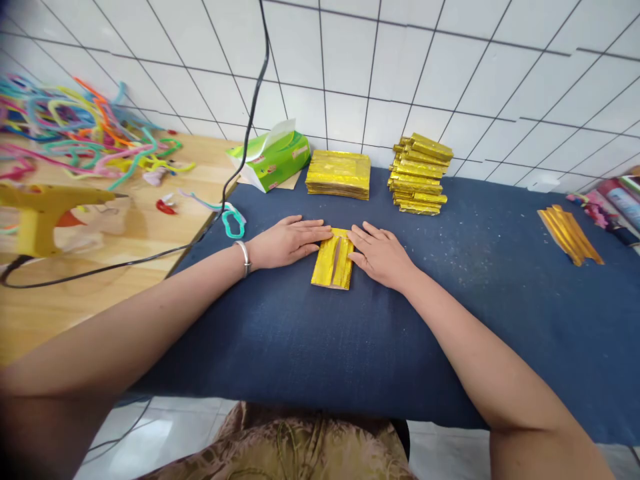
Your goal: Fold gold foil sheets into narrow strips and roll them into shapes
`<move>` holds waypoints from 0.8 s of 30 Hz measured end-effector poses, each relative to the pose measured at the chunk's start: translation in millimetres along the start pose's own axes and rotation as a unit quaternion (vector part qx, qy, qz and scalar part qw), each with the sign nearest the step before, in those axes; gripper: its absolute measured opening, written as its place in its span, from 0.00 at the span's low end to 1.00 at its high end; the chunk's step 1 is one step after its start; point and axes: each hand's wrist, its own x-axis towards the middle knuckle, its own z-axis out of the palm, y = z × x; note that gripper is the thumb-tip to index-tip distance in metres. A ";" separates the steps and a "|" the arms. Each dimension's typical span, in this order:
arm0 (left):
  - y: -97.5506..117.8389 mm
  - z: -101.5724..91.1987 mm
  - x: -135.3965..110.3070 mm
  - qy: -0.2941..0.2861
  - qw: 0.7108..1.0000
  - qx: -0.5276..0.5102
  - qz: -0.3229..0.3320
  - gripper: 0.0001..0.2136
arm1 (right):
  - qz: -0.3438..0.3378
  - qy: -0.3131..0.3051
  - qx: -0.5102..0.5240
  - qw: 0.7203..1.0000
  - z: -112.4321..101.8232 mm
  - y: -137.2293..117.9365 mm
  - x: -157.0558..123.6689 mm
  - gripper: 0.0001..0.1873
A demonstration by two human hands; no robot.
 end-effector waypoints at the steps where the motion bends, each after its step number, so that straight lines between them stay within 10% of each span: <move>1: 2.1 0.0 -0.6 0.002 1.000 0.003 -0.004 0.21 | -0.002 0.000 0.000 1.000 -0.3 0.5 -0.5 0.28; 24: -4.7 5.6 4.2 0.041 0.996 0.020 -0.074 0.20 | -0.029 0.049 0.000 0.998 2.4 -9.0 -7.0 0.26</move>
